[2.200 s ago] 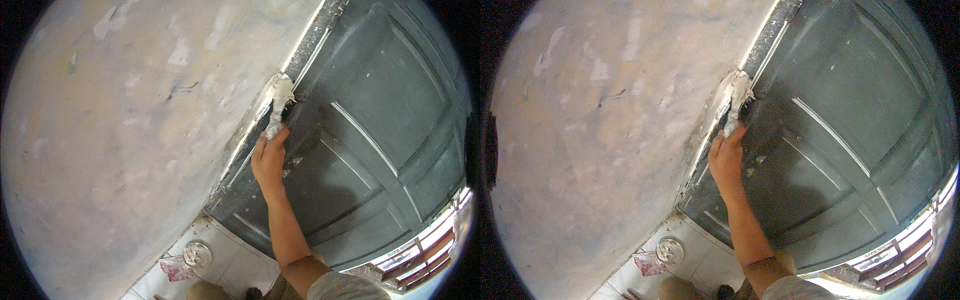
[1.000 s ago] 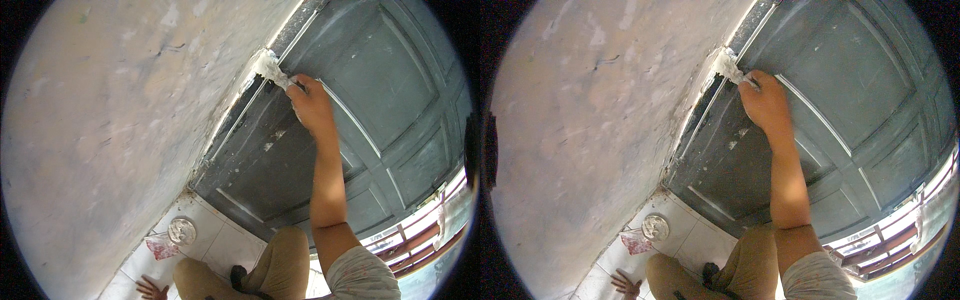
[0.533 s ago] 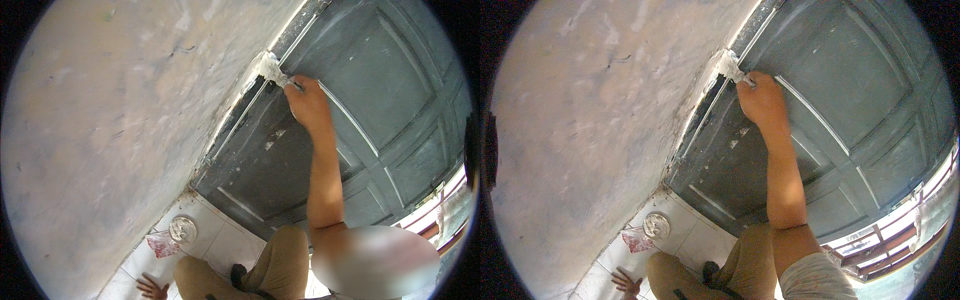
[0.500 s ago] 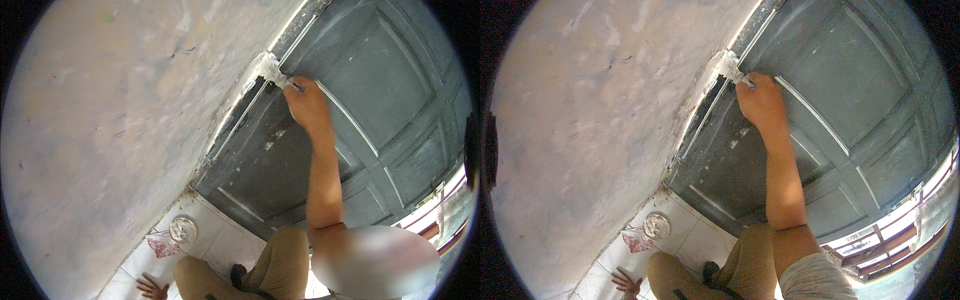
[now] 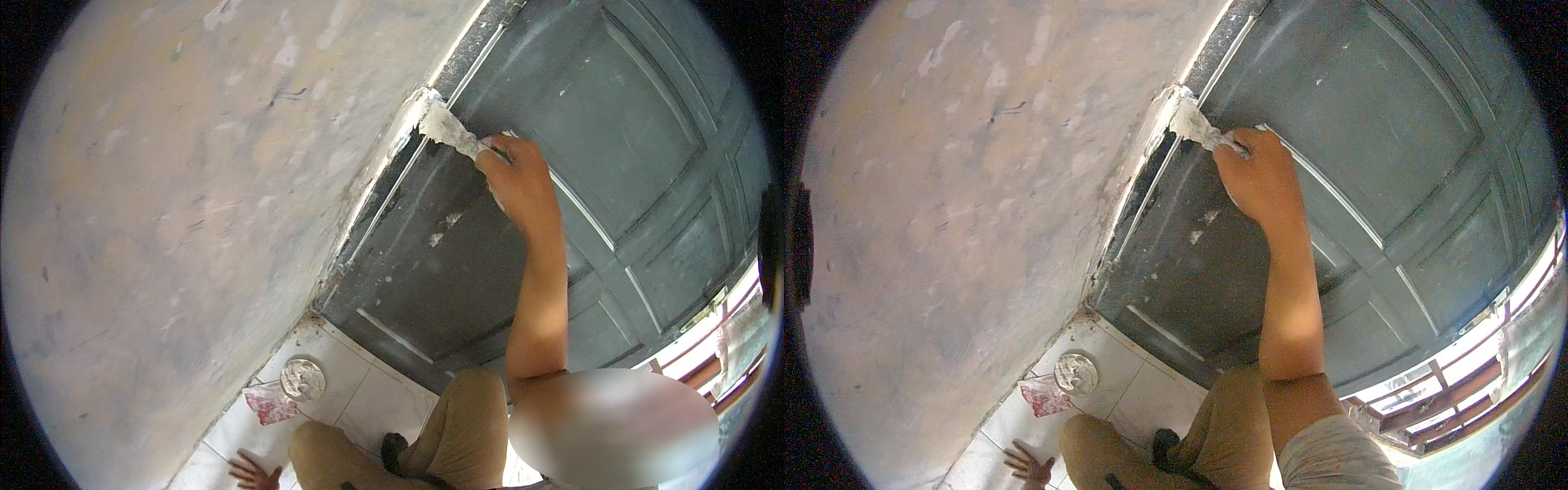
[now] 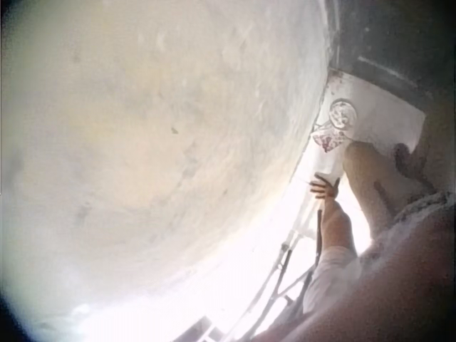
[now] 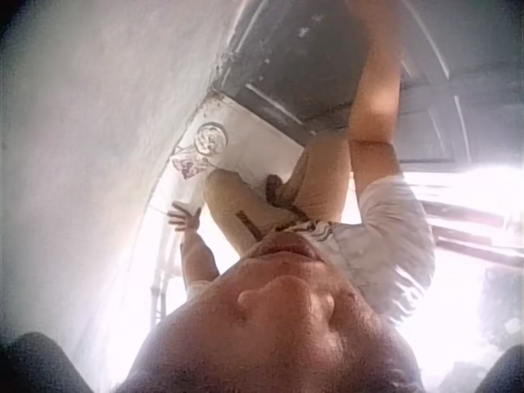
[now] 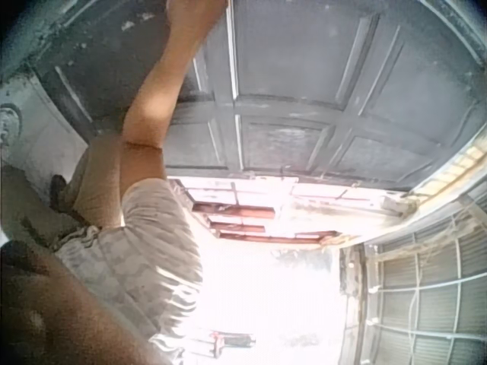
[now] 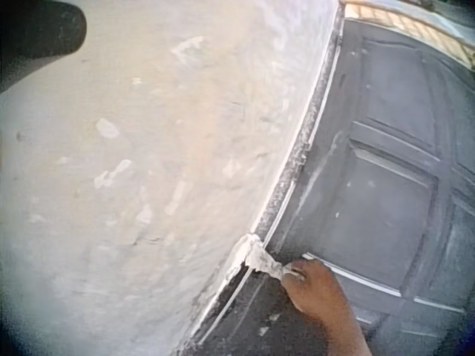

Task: The person applies plaster to a wall using a trowel and a hawk. They repeatedly scoop plaster from the hawk and spread it along the wall surface, smoothing it with the trowel.

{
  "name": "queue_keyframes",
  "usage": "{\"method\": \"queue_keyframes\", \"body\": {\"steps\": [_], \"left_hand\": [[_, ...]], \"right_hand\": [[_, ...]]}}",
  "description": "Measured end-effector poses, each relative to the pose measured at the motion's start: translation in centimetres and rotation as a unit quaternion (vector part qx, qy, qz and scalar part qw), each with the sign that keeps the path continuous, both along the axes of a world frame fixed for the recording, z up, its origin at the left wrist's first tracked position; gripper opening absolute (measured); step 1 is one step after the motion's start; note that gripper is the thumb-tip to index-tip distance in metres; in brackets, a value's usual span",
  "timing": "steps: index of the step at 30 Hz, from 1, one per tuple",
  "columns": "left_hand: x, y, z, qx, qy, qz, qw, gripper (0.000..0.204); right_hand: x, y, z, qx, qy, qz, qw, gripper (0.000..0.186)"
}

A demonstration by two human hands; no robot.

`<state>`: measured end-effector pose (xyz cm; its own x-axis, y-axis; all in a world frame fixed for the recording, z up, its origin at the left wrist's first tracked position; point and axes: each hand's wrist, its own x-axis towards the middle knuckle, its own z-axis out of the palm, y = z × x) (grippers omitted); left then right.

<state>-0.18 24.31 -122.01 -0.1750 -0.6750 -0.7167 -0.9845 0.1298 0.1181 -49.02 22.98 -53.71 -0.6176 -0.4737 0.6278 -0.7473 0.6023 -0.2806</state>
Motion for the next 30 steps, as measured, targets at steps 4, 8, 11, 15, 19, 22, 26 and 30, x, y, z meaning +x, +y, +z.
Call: {"method": "queue_keyframes", "body": {"steps": [4,8,11,15,19,22,26,30], "left_hand": [[0.0,0.0,-0.1,0.006,-0.011,-0.018,1.0,0.133],[0.1,0.5,-0.8,-0.012,-0.01,-0.029,0.999,0.134],[-0.1,1.0,-1.5,-0.039,-0.02,-0.034,0.998,0.135],[-0.2,1.5,-2.0,-0.076,-0.023,-0.026,0.997,0.138],[0.6,1.6,-3.0,-0.095,-0.005,-0.005,0.995,0.14],[0.0,2.2,-4.5,-0.144,-0.031,-0.026,0.989,0.14],[-0.1,1.8,-2.0,-0.058,0.015,-0.024,0.998,0.138],[0.4,1.2,-1.4,-0.033,0.033,-0.007,0.999,0.137]], "right_hand": [[-1.5,-0.7,0.8,0.038,-0.009,-0.012,0.999,0.042],[-2.8,-1.7,0.4,0.046,0.02,-0.003,0.999,0.045],[-1.7,-2.5,0.1,0.033,0.035,-0.003,0.999,0.046],[-0.1,-3.7,-0.1,0.04,0.045,-0.018,0.998,0.046],[1.3,-5.7,-2.1,-0.01,0.088,-0.002,0.996,0.033],[2.1,-7.5,-3.2,-0.006,0.063,-0.036,0.997,0.034],[2.6,-6.4,-2.2,-0.039,0.022,-0.053,0.998,0.033],[1.9,-6.0,-1.3,-0.024,0.037,-0.034,0.998,0.032]]}}
